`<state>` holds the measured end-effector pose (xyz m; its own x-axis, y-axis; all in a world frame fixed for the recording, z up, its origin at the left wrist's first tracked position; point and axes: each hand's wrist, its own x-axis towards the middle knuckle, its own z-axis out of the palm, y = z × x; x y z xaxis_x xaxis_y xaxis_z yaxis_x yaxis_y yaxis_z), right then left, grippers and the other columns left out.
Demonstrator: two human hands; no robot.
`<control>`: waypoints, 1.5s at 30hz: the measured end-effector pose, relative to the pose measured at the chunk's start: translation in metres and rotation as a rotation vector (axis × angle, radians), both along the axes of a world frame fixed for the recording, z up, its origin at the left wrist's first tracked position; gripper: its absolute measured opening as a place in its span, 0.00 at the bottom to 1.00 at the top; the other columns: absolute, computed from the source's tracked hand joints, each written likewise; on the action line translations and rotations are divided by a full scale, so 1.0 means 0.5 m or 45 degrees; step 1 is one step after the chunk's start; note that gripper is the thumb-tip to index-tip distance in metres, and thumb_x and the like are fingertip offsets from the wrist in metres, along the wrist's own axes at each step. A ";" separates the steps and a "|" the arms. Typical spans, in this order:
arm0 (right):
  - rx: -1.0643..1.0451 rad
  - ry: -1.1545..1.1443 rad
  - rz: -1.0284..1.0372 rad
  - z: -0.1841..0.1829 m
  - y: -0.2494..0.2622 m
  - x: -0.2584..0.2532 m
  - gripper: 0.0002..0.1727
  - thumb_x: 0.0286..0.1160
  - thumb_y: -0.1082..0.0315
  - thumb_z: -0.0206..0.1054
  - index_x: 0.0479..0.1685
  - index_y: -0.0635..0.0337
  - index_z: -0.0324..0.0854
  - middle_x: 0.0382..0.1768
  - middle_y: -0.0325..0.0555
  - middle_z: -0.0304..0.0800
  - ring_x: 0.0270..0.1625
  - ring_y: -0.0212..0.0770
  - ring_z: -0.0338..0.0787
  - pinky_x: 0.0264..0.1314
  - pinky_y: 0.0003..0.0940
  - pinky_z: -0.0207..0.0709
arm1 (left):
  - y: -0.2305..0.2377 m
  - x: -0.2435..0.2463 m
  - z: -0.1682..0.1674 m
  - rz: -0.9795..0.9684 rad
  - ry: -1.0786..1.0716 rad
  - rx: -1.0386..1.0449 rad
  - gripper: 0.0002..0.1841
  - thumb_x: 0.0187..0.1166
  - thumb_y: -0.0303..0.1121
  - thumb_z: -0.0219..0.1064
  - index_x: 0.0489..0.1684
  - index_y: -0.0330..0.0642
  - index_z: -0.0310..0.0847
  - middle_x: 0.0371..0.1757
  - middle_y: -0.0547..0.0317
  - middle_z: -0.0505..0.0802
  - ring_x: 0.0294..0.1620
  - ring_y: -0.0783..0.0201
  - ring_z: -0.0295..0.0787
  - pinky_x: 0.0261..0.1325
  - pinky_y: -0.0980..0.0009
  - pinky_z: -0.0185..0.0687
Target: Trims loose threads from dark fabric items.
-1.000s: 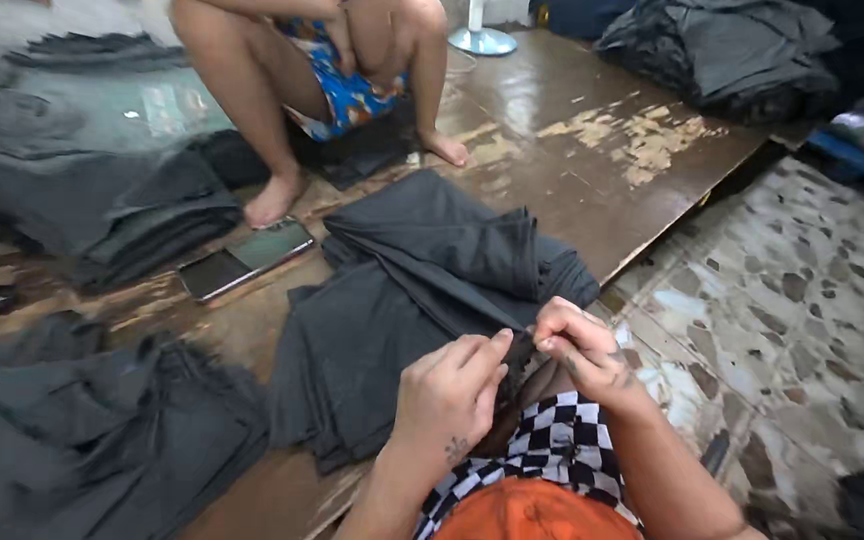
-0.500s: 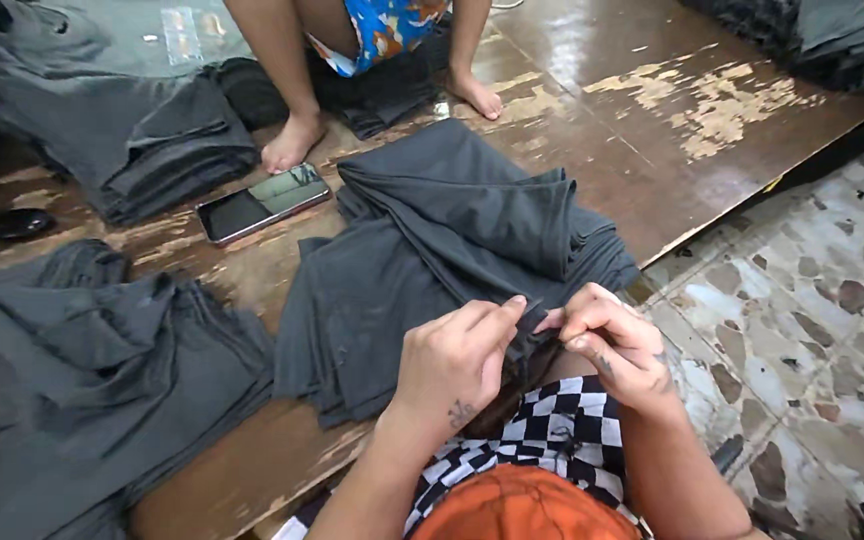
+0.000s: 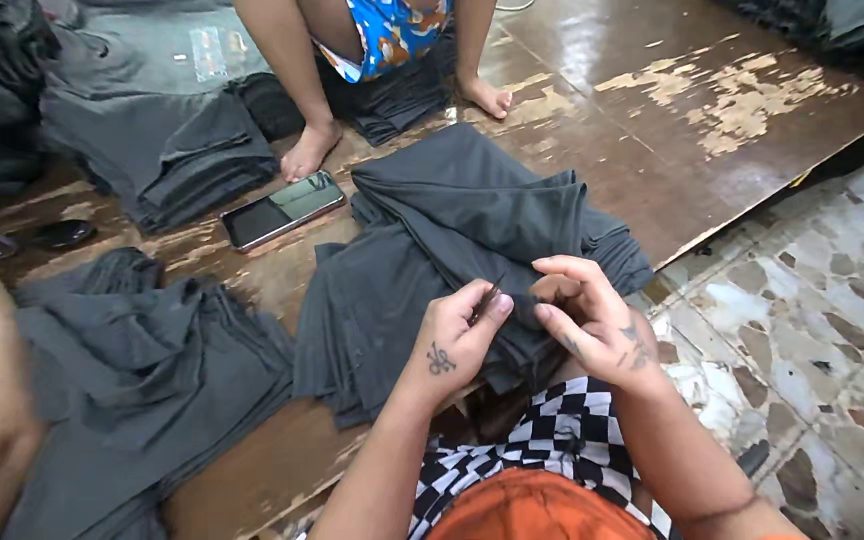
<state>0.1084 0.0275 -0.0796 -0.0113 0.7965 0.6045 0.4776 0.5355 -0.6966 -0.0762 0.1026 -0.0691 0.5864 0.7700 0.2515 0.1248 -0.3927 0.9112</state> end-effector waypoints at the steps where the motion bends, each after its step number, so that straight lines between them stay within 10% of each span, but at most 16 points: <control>1: -0.029 0.028 0.028 -0.002 0.002 0.003 0.19 0.84 0.70 0.59 0.68 0.72 0.74 0.37 0.39 0.90 0.40 0.20 0.87 0.49 0.18 0.82 | 0.002 0.000 -0.003 -0.008 0.004 -0.013 0.13 0.86 0.33 0.59 0.32 0.38 0.85 0.22 0.74 0.81 0.24 0.87 0.72 0.32 0.87 0.68; 13: -0.105 0.132 0.172 -0.005 0.019 0.019 0.21 0.81 0.72 0.60 0.71 0.67 0.72 0.34 0.33 0.87 0.33 0.17 0.82 0.39 0.13 0.78 | 0.002 -0.010 -0.041 -0.081 -0.096 0.042 0.14 0.88 0.36 0.57 0.30 0.45 0.82 0.20 0.77 0.77 0.22 0.89 0.70 0.27 0.90 0.65; 22: -0.155 0.235 0.227 -0.005 0.025 0.026 0.23 0.78 0.74 0.61 0.72 0.67 0.69 0.34 0.32 0.88 0.30 0.17 0.80 0.32 0.11 0.76 | 0.005 -0.020 -0.051 -0.202 -0.165 0.115 0.10 0.87 0.36 0.62 0.50 0.39 0.84 0.31 0.72 0.86 0.29 0.87 0.78 0.34 0.90 0.75; 27: 0.001 0.180 0.281 0.050 -0.068 -0.013 0.15 0.92 0.57 0.54 0.46 0.57 0.81 0.32 0.39 0.85 0.35 0.25 0.85 0.40 0.19 0.80 | 0.024 -0.028 0.003 -0.267 0.079 0.246 0.10 0.75 0.25 0.62 0.43 0.36 0.91 0.32 0.64 0.91 0.31 0.84 0.79 0.37 0.86 0.74; 30: 0.154 -0.221 0.591 0.109 -0.076 -0.046 0.20 0.92 0.58 0.53 0.37 0.59 0.86 0.29 0.49 0.84 0.36 0.43 0.85 0.43 0.36 0.80 | 0.052 -0.040 0.095 0.315 -0.607 0.378 0.09 0.88 0.29 0.57 0.42 0.42 0.84 0.31 0.67 0.90 0.27 0.76 0.84 0.32 0.79 0.84; 33: 0.173 -0.703 0.044 0.094 0.005 -0.013 0.27 0.91 0.45 0.49 0.51 0.54 0.89 0.55 0.47 0.94 0.67 0.46 0.89 0.77 0.49 0.74 | 0.076 -0.035 0.218 0.521 -1.066 0.411 0.20 0.94 0.41 0.33 0.34 0.50 0.69 0.20 0.72 0.76 0.16 0.72 0.72 0.22 0.78 0.74; 36: -0.358 -0.790 -0.337 0.045 0.100 0.107 0.36 0.84 0.35 0.51 0.72 0.53 0.84 0.76 0.50 0.83 0.87 0.55 0.70 0.90 0.69 0.48 | 0.051 -0.022 0.171 0.315 -0.714 0.532 0.13 0.92 0.52 0.50 0.55 0.60 0.77 0.28 0.82 0.84 0.21 0.82 0.79 0.24 0.84 0.78; 40: -0.604 -0.622 -0.339 0.033 0.113 0.148 0.40 0.81 0.31 0.50 0.79 0.50 0.79 0.85 0.50 0.73 0.92 0.56 0.60 0.89 0.68 0.48 | 0.092 -0.034 0.016 0.196 0.096 0.442 0.16 0.87 0.30 0.55 0.51 0.29 0.88 0.32 0.54 0.92 0.29 0.70 0.86 0.38 0.71 0.83; 45: -0.421 -0.552 -0.380 0.015 0.095 0.138 0.39 0.80 0.31 0.51 0.73 0.51 0.84 0.81 0.51 0.77 0.90 0.59 0.64 0.88 0.67 0.52 | 0.143 -0.115 0.039 0.456 0.167 0.658 0.16 0.86 0.34 0.57 0.45 0.31 0.90 0.34 0.54 0.93 0.33 0.71 0.87 0.41 0.74 0.84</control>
